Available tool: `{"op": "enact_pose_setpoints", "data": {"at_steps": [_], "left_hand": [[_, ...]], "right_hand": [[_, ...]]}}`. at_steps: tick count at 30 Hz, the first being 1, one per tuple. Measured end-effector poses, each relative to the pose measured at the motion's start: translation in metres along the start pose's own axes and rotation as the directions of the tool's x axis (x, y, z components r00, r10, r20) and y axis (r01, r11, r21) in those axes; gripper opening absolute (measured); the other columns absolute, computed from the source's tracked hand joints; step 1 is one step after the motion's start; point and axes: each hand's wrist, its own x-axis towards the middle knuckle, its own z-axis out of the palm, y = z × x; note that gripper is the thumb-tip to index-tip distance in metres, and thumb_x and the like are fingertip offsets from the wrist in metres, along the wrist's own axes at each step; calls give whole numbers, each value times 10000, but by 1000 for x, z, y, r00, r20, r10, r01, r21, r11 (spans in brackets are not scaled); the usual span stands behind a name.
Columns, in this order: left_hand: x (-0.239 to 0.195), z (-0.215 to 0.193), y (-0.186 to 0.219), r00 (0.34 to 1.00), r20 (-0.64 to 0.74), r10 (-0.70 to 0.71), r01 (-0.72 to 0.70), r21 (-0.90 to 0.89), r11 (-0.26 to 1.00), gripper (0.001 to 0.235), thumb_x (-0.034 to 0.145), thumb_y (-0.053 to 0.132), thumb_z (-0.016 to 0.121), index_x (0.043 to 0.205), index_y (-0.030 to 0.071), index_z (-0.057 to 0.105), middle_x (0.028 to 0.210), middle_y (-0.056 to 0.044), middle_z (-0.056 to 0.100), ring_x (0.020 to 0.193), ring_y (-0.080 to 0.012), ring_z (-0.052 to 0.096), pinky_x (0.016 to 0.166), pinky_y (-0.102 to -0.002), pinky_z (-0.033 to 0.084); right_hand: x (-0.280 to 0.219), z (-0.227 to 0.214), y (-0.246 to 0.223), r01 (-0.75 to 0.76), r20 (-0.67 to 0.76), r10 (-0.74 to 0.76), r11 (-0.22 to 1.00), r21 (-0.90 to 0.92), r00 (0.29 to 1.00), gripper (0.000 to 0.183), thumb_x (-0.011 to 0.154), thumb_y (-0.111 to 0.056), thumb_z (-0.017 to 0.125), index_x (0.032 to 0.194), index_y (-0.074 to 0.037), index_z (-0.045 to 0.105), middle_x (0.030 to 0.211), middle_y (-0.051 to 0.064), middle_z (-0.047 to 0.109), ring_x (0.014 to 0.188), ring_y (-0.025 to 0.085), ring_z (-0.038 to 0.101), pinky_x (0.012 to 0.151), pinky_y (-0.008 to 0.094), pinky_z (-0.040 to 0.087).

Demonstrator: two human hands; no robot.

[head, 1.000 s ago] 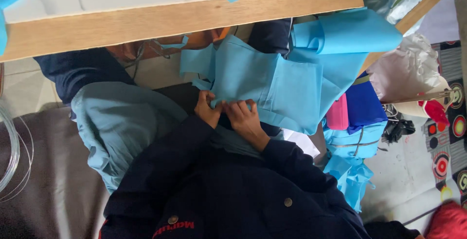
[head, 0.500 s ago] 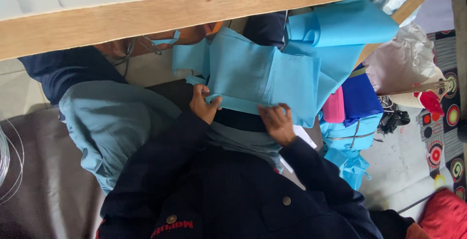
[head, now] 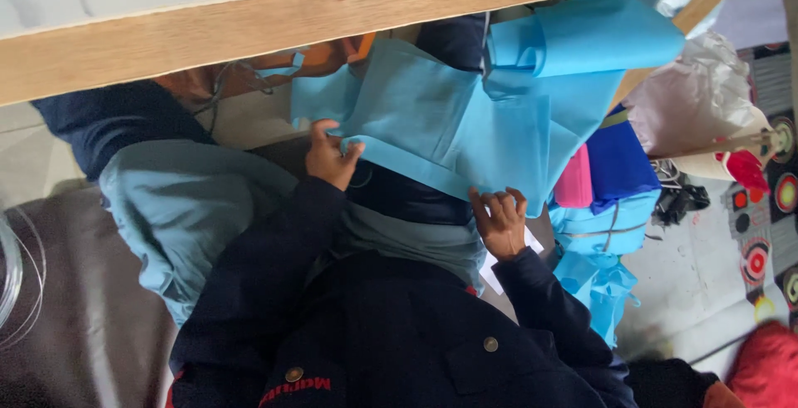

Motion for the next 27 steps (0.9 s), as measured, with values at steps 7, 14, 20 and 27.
{"op": "enact_pose_setpoints", "data": {"at_steps": [7, 14, 20, 27], "left_hand": [[-75, -19, 11, 904, -391, -172, -208, -753, 624, 451, 739, 530, 582, 921, 119, 547, 826, -85, 522, 675, -224, 518, 601, -294, 430], [-82, 11, 65, 927, 362, 99, 221, -739, 636, 207, 862, 42, 565, 1054, -28, 533, 1164, -86, 528, 1037, -167, 542, 888, -274, 453], [-59, 39, 62, 963, 212, -165, 269, -749, 606, 335, 872, 166, 602, 1142, -24, 549, 838, -64, 482, 815, -92, 415, 776, -349, 448], [-47, 38, 41, 988, 43, -148, 144, -601, 786, 209, 808, 144, 656, 983, 29, 662, 508, -68, 397, 562, -99, 508, 604, -398, 569]], "right_hand": [[3, 1, -5, -38, 3, 38, 998, -44, 999, 131, 819, -69, 563, 916, -71, 651, 763, 37, 466, 710, 199, 468, 799, 421, 403], [17, -8, -9, -35, 0, 35, 997, -73, 999, 126, 812, -61, 563, 901, -79, 651, 756, 33, 466, 699, 195, 464, 795, 415, 390], [14, -9, -10, -37, 10, 38, 996, -85, 999, 134, 800, -57, 553, 885, -89, 652, 747, 32, 466, 700, 193, 467, 802, 424, 376], [7, -10, -8, -45, -23, 43, 996, -81, 999, 108, 816, -66, 568, 867, -82, 662, 763, 37, 466, 697, 199, 461, 795, 430, 386]]}}
